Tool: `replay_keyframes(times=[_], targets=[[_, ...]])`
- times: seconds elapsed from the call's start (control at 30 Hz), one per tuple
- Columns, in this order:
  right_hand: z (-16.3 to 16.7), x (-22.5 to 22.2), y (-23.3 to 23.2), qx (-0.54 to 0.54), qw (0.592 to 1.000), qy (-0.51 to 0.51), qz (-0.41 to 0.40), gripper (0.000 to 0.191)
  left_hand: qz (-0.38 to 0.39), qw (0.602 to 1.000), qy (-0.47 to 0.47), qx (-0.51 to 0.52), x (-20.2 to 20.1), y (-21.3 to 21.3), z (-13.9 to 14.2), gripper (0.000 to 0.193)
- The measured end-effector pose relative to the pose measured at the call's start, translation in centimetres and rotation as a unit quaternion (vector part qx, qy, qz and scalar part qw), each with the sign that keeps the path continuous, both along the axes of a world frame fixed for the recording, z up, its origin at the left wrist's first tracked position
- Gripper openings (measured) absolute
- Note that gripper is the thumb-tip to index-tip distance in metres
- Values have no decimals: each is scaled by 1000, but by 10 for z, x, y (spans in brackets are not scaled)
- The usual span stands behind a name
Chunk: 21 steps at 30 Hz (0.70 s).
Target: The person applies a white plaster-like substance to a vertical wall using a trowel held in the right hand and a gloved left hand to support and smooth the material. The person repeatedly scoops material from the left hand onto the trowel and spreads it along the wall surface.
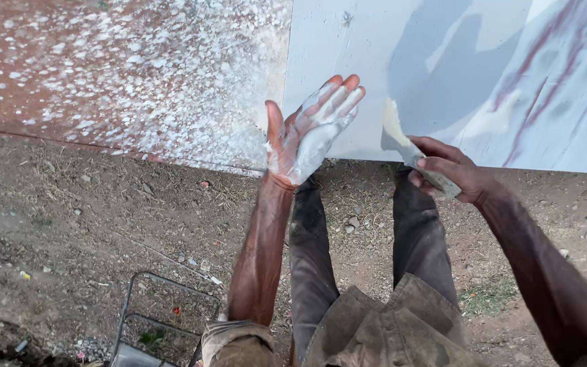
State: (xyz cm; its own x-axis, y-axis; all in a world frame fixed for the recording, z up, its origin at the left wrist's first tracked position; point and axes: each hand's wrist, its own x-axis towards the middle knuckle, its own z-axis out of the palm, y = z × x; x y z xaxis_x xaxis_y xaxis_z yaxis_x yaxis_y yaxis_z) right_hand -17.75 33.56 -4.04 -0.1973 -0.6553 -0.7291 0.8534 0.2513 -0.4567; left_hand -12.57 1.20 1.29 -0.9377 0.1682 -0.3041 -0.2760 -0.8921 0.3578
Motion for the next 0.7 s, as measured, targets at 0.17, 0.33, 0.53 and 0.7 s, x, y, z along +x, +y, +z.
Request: replay_keyframes(times=[0.17,0.33,0.53,0.7], targets=[[38,16,-50,-118,959,10,-256,78,-89,979,1,-186,-21,39,-38,122],[50,15,-54,-138,968,-143,-154,76,-128,914,64,-380,-41,42,-59,119],[57,52,-30,-424,764,-420,-245,75,-292,818,210,-449,-49,35,-41,113],[42,32,2,-361,835,-322,-263,77,-368,757,158,-516,-40,-4,-3,123]])
